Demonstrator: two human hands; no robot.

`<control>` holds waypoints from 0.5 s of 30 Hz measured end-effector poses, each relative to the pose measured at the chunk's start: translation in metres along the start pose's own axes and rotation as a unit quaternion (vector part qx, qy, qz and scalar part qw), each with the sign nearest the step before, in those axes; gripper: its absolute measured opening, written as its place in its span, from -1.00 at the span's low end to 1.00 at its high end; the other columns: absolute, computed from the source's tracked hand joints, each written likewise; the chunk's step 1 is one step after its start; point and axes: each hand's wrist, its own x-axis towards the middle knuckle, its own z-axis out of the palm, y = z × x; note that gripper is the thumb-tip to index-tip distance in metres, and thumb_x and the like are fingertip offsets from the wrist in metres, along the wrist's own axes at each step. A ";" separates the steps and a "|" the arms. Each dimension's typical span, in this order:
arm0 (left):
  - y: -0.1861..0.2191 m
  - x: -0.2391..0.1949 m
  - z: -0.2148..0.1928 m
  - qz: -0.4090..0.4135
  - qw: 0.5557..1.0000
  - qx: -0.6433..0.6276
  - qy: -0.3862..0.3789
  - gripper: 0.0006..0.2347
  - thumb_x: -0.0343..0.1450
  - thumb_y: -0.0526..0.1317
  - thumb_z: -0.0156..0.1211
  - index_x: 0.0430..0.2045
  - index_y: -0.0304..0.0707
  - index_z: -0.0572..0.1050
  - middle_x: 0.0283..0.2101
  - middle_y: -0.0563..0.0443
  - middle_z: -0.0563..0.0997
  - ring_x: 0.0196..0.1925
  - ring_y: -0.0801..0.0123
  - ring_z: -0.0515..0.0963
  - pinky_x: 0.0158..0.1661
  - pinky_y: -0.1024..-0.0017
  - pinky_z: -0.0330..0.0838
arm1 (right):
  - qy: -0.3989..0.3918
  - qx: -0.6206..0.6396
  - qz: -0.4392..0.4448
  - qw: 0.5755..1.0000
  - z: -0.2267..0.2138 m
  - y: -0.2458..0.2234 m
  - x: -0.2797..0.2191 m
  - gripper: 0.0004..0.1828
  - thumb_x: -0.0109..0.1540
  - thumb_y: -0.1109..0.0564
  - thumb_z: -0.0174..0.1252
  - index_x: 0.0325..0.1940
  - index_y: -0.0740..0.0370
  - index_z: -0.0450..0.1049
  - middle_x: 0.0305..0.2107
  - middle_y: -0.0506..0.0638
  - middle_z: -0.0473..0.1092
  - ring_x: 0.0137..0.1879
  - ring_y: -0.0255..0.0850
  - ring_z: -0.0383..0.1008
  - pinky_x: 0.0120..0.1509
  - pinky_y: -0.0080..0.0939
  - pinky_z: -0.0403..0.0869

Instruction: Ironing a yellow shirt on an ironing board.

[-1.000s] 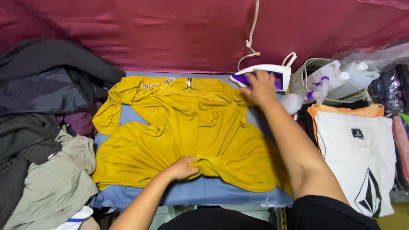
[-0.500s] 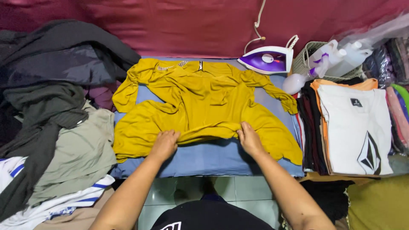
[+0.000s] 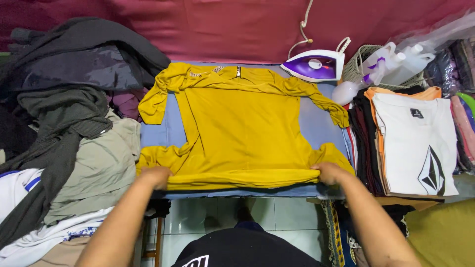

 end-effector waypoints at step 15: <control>0.026 0.037 -0.147 -0.152 0.833 -0.158 0.508 -0.75 0.41 -0.12 0.19 -0.17 -0.30 0.57 -0.02 -0.23 0.60 0.09 -0.09 0.57 0.00 -0.05 0.43 | 0.300 0.006 0.030 0.954 -0.119 0.008 0.106 -0.66 0.38 -0.15 0.22 -0.21 0.13 0.68 -0.33 0.18 0.56 -0.20 0.12 0.61 -0.07 0.13 0.53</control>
